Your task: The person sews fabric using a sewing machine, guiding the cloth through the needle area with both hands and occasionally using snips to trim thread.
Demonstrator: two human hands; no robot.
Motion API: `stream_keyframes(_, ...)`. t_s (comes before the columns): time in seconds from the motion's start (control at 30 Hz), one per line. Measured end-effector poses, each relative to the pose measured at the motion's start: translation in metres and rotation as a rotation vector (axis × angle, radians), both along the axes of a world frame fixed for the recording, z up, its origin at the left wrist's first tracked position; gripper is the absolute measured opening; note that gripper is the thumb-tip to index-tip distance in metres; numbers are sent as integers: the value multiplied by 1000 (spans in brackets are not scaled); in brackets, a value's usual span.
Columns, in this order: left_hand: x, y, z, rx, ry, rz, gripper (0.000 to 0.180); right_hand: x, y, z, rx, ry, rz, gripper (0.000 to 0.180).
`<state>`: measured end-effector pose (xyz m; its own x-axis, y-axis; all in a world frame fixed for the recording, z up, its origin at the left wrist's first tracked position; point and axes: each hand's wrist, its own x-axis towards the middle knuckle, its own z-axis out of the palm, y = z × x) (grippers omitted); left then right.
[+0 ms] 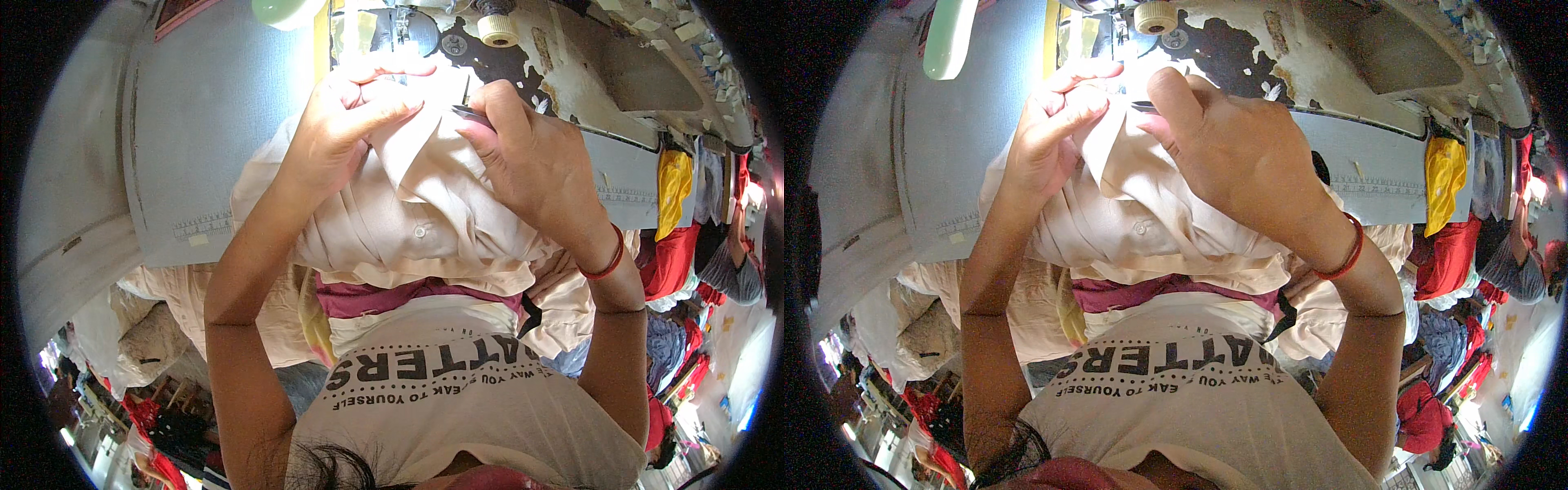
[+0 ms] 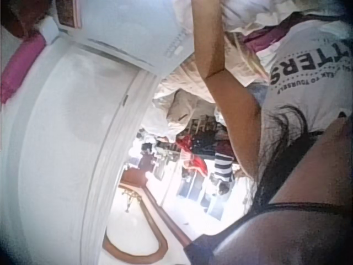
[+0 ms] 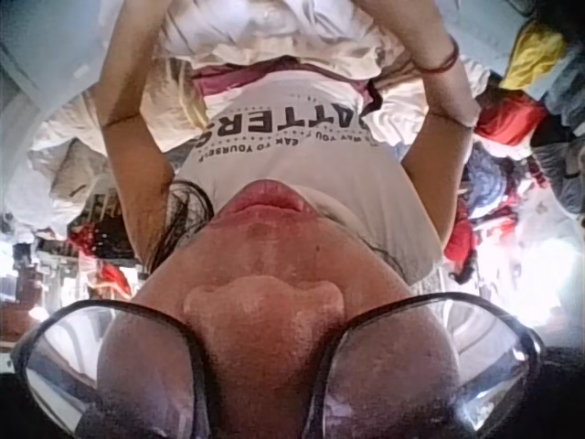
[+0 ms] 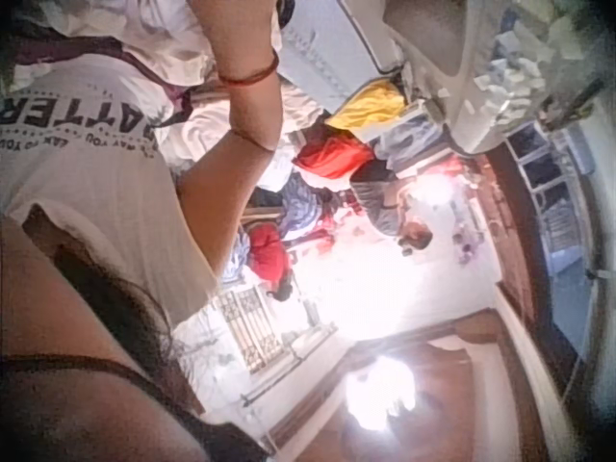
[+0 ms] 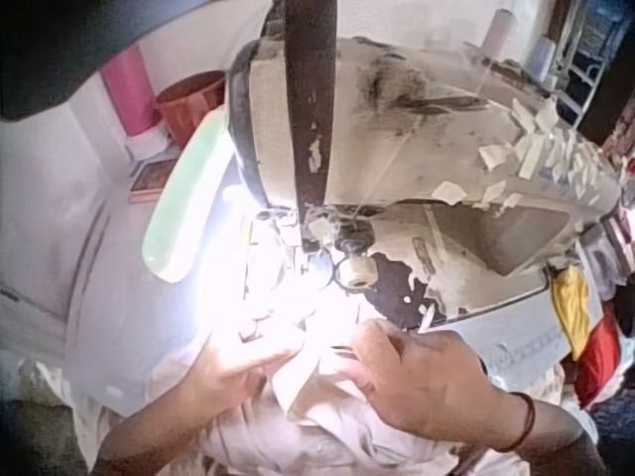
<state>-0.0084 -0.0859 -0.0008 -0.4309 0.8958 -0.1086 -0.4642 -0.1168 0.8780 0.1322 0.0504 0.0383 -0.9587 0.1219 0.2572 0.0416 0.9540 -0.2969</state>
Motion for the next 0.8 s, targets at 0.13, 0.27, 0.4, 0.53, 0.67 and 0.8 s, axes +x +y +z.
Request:
stream_keyframes(0.13,1,0,-1,10,23,11,38,-2,-1,-1,30,8,29,25)
stream_keyframes(0.27,-1,-1,-2,13,10,-8,37,-2,-1,-1,41,0,30,26)
stream_keyframes(0.4,-1,-1,-3,15,13,-16,36,-4,-1,-2,27,11,38,26)
stream_keyframes(0.53,0,-1,-2,13,-11,-24,37,-5,-2,-2,45,22,51,27)
stream_keyframes(0.67,0,-1,-2,21,-12,-27,37,-6,-2,-3,80,25,69,27)
stream_keyframes(0.8,1,0,0,6,8,-27,37,-6,-1,-2,106,35,97,26)
